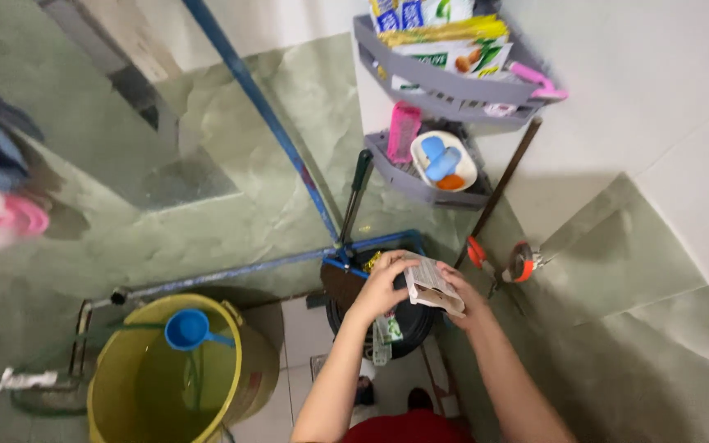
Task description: Organizing various toiletries, sachets, and cleaning supplies on a corner bathroom shelf.
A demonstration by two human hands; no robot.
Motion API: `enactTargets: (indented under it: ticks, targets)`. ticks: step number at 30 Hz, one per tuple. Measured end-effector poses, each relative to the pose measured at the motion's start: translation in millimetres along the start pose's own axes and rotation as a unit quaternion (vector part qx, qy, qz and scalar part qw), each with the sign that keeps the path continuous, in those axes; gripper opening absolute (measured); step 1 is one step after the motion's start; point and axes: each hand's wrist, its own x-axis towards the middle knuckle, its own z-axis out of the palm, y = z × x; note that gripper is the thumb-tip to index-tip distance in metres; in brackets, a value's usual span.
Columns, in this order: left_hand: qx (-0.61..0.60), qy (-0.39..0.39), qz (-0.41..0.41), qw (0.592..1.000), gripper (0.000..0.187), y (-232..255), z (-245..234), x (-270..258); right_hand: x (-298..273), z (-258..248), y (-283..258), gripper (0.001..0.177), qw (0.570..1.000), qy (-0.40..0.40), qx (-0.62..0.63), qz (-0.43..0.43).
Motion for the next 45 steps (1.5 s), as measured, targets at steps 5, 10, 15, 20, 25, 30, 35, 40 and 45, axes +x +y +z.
enactTargets:
  ticks: [5,10,15,20,25,30,35,40,45]
  targets:
    - [-0.015,0.074,-0.008,0.997,0.04,-19,0,-29,-34,51,1,0.051,0.995,0.045,-0.079,0.05]
    - [-0.015,0.115,-0.093,0.989,0.04,-13,-12,-53,-42,52,23,0.06,0.986,0.048,-0.155,0.025]
    - [-0.056,0.125,-0.111,0.984,0.038,-36,-21,-76,-48,64,58,0.071,0.842,0.004,-0.462,-0.28]
    - [-0.077,0.094,-0.096,0.988,0.035,-51,-37,-97,-60,111,87,0.06,0.812,0.062,-0.506,-0.285]
    - [-0.182,0.083,-0.119,0.972,0.042,-85,-35,-119,-60,103,127,0.04,0.791,0.108,-0.496,-0.342]
    - [0.039,0.043,-0.223,0.973,0.03,-175,23,-158,-51,35,163,0.029,0.866,0.221,-0.348,-0.283]
    - [0.157,-0.066,-0.258,0.951,0.026,-261,112,-173,-38,-30,178,0.035,0.866,0.226,-0.302,-0.329]
    - [0.299,-0.095,-0.235,0.92,0.034,-382,212,-155,4,-85,186,0.035,0.836,0.292,-0.38,-0.269]
    - [0.431,-0.201,-0.218,0.852,0.028,-477,252,-130,49,-115,205,0.03,0.87,0.208,-0.342,-0.287]
